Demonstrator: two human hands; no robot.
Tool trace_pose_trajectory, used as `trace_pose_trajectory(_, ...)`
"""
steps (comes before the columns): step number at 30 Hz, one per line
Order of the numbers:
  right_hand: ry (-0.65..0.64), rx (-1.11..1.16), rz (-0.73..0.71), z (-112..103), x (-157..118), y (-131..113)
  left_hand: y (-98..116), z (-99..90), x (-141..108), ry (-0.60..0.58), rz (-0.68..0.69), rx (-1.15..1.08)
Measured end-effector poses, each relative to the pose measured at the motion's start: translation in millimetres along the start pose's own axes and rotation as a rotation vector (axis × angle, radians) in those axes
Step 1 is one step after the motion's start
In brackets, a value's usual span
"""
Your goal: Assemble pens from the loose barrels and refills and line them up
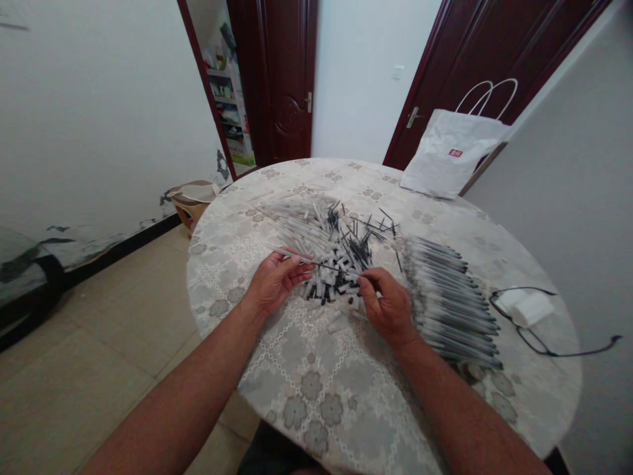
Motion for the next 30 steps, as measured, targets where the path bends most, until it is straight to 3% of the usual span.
trace_pose_trajectory(4,-0.109,0.027,-0.089,9.7,2.1,-10.2,-4.0,10.4,-4.2,-0.09,-0.047,0.051)
trace_pose_trajectory(11,-0.368,0.061,-0.157,35.5,-5.0,-18.8,-24.1,34.9,-20.2,-0.396,-0.208,0.241)
trace_pose_trajectory(15,-0.43,0.116,-0.164,42.1,-8.9,-21.0,-30.6,37.5,-22.9,-0.453,-0.24,0.239)
trace_pose_trajectory(19,-0.402,0.147,-0.108,38.2,-6.8,-19.9,-33.2,34.7,-22.4,-0.425,-0.283,0.155)
trace_pose_trajectory(22,-0.217,0.072,0.0,17.5,3.1,-8.2,-29.0,27.6,-17.1,-0.331,-0.28,0.074)
trace_pose_trajectory(25,-0.06,-0.096,0.106,-7.0,12.0,10.0,-20.3,12.7,-7.1,-0.143,-0.215,-0.019)
trace_pose_trajectory(27,-0.159,-0.212,0.116,-7.9,15.0,19.2,-15.9,4.5,-2.3,-0.047,-0.171,-0.053)
trace_pose_trajectory(30,-0.431,-0.344,0.111,3.0,10.1,28.6,-14.2,-0.4,0.8,0.016,-0.156,-0.061)
Point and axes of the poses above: each hand's wrist, its own x-axis towards the middle knuckle, its own z-axis out of the palm, y = z × x, the point moved 8 cm from there along x, towards the middle knuckle, and after that the axes turned 5 degrees about x, right-handed, at the moved point
